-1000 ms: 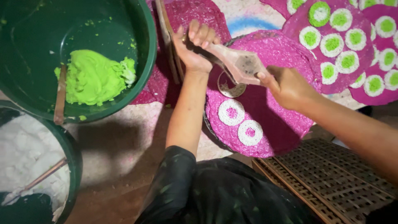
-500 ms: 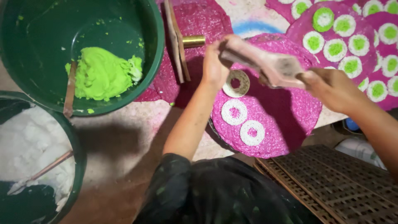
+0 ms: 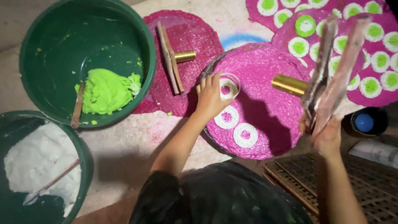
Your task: The person uses metal molds to form batter into decorative shapes by dipping the molds into green and white batter and then transferring the molded shapes onto circular pink mats.
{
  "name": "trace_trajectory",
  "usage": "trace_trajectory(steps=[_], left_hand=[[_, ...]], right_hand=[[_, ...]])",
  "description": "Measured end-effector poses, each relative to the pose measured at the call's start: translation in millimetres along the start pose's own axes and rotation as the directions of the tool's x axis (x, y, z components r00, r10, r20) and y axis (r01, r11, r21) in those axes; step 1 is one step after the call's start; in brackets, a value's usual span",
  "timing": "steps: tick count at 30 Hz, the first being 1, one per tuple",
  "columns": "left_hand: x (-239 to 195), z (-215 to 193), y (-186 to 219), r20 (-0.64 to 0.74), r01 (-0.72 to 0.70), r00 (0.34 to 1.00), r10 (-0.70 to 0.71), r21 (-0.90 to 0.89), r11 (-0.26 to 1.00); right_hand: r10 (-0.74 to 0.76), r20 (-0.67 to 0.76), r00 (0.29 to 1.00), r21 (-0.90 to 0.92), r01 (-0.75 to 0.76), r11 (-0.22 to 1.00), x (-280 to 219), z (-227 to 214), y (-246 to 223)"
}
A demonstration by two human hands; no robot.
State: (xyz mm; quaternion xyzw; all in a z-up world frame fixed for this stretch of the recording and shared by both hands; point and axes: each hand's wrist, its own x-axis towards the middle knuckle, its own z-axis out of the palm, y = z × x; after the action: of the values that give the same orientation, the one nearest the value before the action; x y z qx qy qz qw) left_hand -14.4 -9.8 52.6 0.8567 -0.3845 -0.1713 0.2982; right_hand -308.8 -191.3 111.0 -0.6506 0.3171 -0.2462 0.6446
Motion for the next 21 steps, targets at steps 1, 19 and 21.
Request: trace_trajectory(steps=[1,19,21], left_hand=[[7,-2,2,-0.006,-0.01,1.0,0.01,-0.012,1.0],[95,37,-100,0.108,0.201,0.98,-0.17,-0.592,0.781],[84,50,-121,0.111,0.203,0.976,-0.189,-0.782,0.59]], right_hand=[[0.025,-0.023,0.999,0.045,-0.024,0.999,-8,0,1],[-0.273,0.657,0.703,0.753,-0.625,0.204,-78,27,-1],[-0.285,0.683,0.672,0.728,-0.655,0.202,-73,28,-2]])
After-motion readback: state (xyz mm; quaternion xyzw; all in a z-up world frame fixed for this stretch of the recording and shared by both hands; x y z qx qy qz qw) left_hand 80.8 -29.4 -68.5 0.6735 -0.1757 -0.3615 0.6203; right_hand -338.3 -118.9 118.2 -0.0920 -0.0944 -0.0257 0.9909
